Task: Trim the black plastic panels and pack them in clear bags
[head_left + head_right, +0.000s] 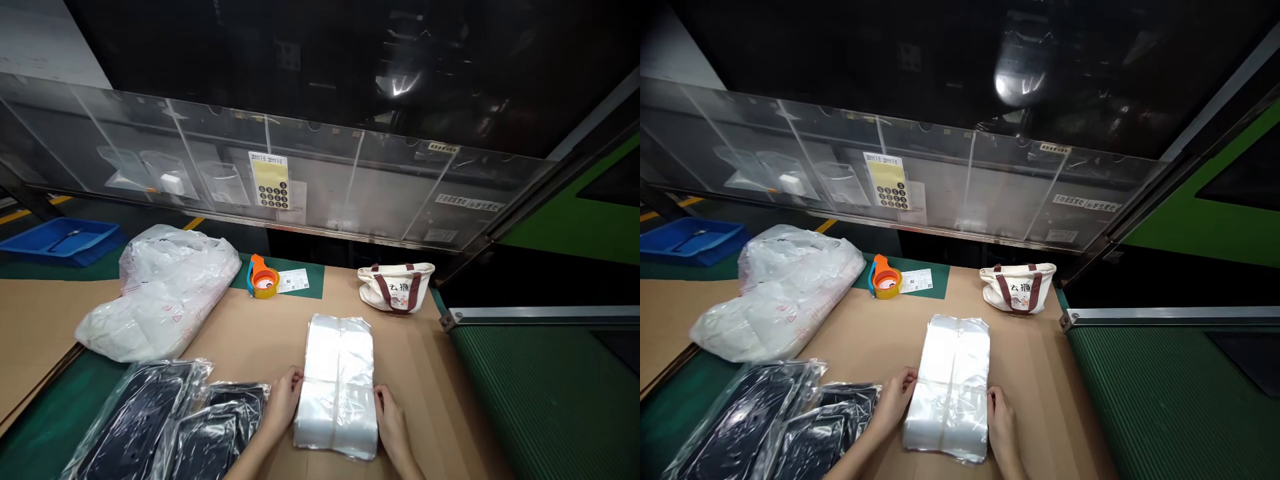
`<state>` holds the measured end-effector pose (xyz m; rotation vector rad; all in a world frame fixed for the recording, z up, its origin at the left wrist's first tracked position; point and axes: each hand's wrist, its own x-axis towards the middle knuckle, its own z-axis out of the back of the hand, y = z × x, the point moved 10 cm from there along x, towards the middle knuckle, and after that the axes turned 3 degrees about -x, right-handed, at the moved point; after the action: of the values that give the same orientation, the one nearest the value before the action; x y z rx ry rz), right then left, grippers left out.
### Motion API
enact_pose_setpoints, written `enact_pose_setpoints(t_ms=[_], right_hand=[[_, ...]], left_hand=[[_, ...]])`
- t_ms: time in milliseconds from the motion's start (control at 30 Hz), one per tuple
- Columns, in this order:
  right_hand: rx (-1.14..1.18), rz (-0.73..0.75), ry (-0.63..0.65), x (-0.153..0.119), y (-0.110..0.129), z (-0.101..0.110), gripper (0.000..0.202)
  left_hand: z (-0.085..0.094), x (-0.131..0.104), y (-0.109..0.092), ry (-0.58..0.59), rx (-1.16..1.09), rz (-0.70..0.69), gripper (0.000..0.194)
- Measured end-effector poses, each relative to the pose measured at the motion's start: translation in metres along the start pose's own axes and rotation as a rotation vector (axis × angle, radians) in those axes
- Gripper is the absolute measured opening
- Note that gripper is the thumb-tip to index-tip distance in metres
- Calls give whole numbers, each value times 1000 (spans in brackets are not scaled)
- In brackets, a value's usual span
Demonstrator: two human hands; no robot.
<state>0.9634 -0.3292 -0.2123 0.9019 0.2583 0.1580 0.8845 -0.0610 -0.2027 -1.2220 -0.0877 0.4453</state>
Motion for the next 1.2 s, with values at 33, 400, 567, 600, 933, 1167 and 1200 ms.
enact_pose_setpoints(t_ms=[33,400,567,600,933,1167,1200], right_hand=[[4,-19,-20,1,-2,0,27],[130,-53,-39,27,-13,-1,25],[190,-80,-73,22,-16,-1,26],[214,-85,-67,23,-17,-2,27],[386,-86,159,46,-19,-15,26],[385,-79,354,53,-8,-18,25],[377,-68,366,55,-6,-17,24]], left_hand=[[0,0,0,-13,-2,-3,15],[1,2,-12,-44,-98,-56,10],[-6,11,-16,37,-281,-87,11],[-8,13,-15,52,-319,-77,12],[-10,30,1,31,-477,22,17],[-11,38,-6,90,-453,24,19],[-12,39,-7,103,-445,16,18]])
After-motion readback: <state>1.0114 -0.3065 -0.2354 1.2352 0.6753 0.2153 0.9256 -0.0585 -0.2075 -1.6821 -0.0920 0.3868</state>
